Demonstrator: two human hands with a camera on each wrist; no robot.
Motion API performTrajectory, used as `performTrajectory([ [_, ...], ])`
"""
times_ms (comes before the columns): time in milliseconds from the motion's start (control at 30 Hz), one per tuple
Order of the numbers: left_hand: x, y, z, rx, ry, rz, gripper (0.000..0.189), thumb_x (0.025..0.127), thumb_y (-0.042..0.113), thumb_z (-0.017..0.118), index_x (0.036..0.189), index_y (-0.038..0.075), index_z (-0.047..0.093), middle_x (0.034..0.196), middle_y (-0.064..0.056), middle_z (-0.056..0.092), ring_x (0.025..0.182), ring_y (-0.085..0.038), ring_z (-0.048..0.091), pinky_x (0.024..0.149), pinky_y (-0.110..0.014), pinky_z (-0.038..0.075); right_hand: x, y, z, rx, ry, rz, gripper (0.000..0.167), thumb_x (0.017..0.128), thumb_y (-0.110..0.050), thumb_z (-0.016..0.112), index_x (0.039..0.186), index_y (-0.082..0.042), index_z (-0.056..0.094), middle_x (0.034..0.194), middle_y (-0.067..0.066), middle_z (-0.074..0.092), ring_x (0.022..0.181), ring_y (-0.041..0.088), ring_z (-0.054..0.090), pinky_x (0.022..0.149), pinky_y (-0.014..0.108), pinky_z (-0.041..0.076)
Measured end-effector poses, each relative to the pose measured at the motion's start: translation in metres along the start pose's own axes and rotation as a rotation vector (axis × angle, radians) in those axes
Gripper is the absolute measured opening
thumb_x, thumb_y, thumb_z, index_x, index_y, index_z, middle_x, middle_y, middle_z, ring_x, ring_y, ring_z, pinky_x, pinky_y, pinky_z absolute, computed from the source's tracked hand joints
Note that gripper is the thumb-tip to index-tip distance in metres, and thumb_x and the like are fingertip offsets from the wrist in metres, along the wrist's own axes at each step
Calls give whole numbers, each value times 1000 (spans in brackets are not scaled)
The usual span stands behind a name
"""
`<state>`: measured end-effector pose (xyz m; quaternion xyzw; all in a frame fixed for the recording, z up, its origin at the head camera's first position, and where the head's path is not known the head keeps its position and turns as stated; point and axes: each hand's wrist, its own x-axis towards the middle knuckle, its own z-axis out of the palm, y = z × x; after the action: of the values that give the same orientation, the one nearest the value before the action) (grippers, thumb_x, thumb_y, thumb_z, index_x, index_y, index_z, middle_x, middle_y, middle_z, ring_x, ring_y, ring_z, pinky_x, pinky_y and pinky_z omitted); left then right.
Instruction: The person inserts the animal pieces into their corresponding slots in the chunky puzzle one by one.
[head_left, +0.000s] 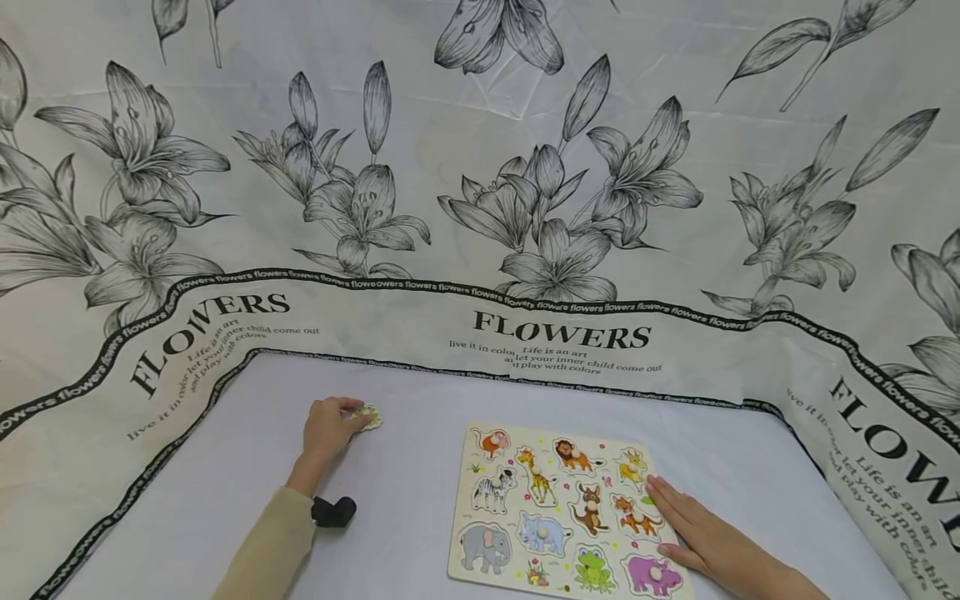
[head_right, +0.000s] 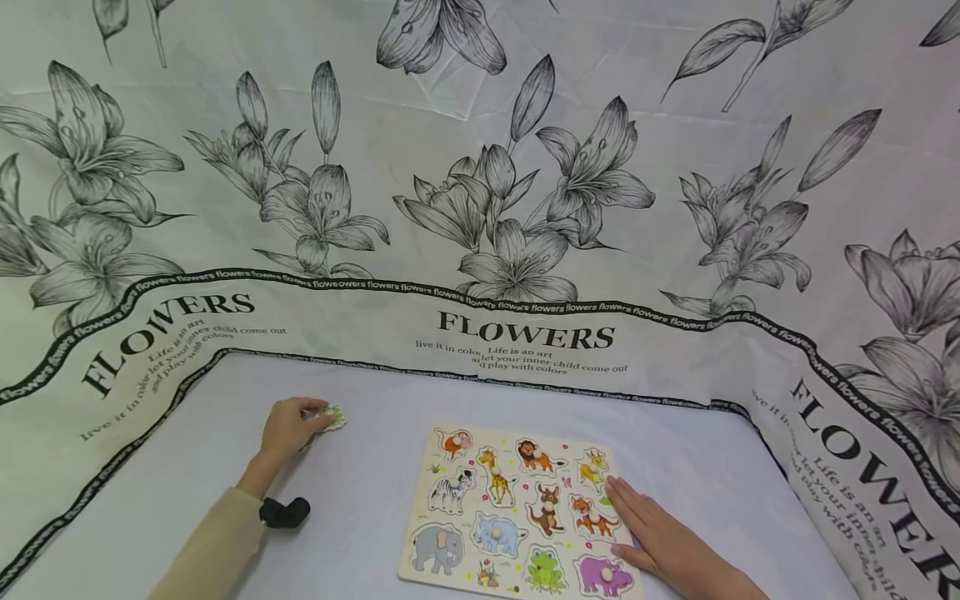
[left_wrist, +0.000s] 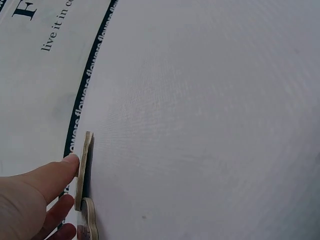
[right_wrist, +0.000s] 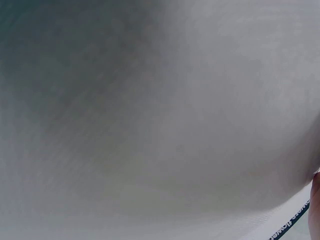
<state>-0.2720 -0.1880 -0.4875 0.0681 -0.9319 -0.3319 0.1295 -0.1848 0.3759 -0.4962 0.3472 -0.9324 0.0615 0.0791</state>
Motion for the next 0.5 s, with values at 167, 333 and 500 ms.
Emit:
performTrajectory([
  [167, -1, 1, 1, 13, 0, -30, 29, 81, 22, 76, 101, 2, 74, 103, -19, 70, 90, -32, 54, 73, -41, 42, 0, 0, 0, 13, -12, 21, 72, 93, -39, 59, 149, -5, 30, 150, 15, 38, 139, -18, -4, 104, -2, -5],
  [333, -3, 2, 4, 41, 7, -41, 26, 82, 23, 75, 98, 3, 75, 98, -18, 67, 87, -30, 53, 68, -38, 40, 0, 1, 0, 22, -36, 33, 72, 95, -41, 56, 151, -6, 28, 154, 11, 34, 138, -19, -7, 104, -2, -7],
  [500, -3, 2, 7, 38, 43, -16, 23, 80, 20, 76, 94, 2, 75, 96, -17, 69, 87, -30, 54, 72, -41, 41, 0, 1, 0, 30, -52, 34, 71, 96, -41, 54, 151, -6, 26, 155, 10, 31, 139, -18, -8, 104, -1, -8],
])
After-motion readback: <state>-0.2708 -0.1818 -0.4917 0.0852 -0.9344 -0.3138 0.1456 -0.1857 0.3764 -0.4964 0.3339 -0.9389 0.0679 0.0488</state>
